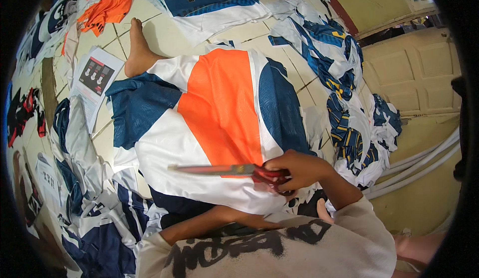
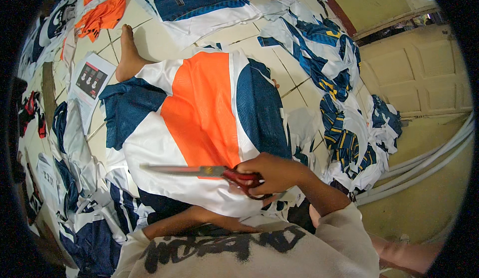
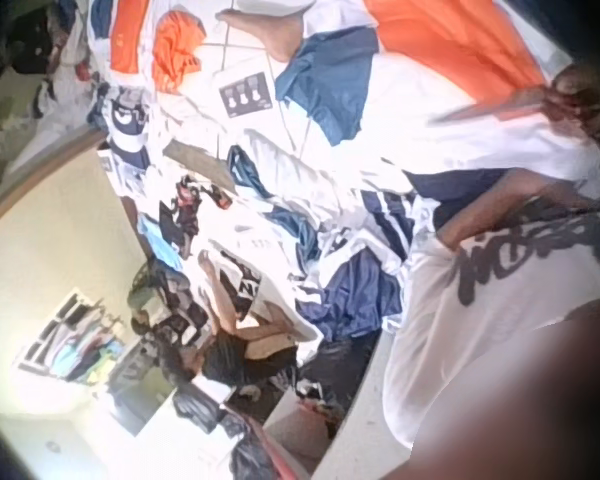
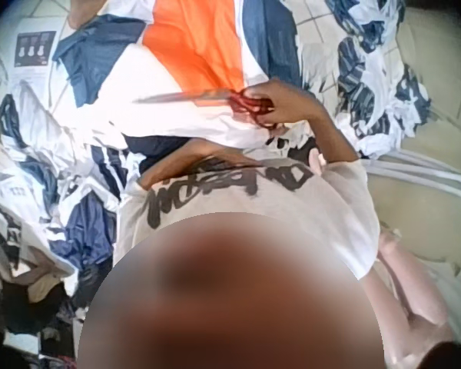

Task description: The person sits on a tiled floor and uses red-handled scissors to cut a large piece of white fabric with blue and orange printed sections. They repeatedly lift, reposition, and cut the fabric into smaller pieces, with cut scraps accumulating on the floor.

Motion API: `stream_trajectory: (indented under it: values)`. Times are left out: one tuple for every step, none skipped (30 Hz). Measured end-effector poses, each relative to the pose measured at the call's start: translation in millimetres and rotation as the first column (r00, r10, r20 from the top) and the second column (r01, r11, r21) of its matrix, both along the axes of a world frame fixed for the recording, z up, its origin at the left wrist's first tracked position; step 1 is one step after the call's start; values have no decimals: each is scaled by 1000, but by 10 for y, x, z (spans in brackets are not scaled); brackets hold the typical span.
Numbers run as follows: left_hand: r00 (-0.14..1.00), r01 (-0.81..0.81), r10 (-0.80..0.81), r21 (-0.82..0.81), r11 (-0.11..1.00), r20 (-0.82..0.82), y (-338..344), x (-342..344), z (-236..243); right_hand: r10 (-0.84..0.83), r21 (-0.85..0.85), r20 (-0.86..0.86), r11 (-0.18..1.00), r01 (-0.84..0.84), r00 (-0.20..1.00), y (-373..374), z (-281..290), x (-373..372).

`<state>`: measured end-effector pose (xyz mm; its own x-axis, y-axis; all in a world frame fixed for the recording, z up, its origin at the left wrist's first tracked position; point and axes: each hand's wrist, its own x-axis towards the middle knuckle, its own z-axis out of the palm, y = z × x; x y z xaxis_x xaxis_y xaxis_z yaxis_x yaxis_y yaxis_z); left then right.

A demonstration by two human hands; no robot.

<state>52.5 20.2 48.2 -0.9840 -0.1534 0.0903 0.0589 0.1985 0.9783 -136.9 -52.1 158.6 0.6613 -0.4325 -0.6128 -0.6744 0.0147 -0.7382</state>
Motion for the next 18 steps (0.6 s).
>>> stream_trajectory:
  values:
    - [1000,10,-10,-6,1000,-15,-38,129,16,-64,-24,21,998,64,998,-2,58,-68]
    - [999,-41,40,-21,999,-31,-90,263,32,-128,-28,50,991,130,990,3,127,-133]
    - [986,-151,156,78,986,-64,-154,387,52,-196,-28,81,980,199,977,13,156,-158]
    - [972,-208,235,392,896,-23,-218,451,85,-369,111,154,928,355,916,38,181,-164]
    - [945,-277,322,678,681,62,-286,514,127,-438,123,122,897,424,891,49,165,-148]
    - [869,-437,495,472,766,0,-337,504,182,-421,42,148,907,420,895,66,142,-115]
    - [905,-411,426,307,859,19,-378,479,245,-412,-14,139,908,418,900,85,85,-61]
    - [931,-366,363,130,922,49,-397,448,320,-428,-2,239,897,441,872,95,-24,38]
    - [948,-286,289,-40,957,136,-416,417,390,-436,45,348,892,450,830,90,-151,147]
    - [932,-277,283,-56,959,226,-385,416,469,-375,-25,288,917,399,881,78,-237,193]
    - [890,-289,305,-99,952,338,-353,454,531,-265,-222,253,920,322,931,75,-297,216]
    - [848,-310,335,-128,942,410,-308,539,577,-299,-212,221,914,345,928,86,-365,254]
    - [812,-369,414,-188,910,411,-283,651,588,-317,-242,230,897,369,920,102,-423,290]
    - [720,-465,559,-313,828,410,-251,800,583,-335,-227,218,896,381,917,138,-463,315]
    - [607,-600,750,-467,650,263,-204,965,562,-351,-228,232,887,401,907,193,-499,348]
    - [464,-553,864,-697,456,196,-167,1088,506,-357,-210,264,886,414,896,242,-557,419]
    - [392,-484,917,-831,274,74,-169,1216,438,-402,-94,322,888,451,857,314,-616,501]
    - [344,-496,939,-847,193,13,-162,1316,391,-383,-116,344,889,443,857,365,-670,553]
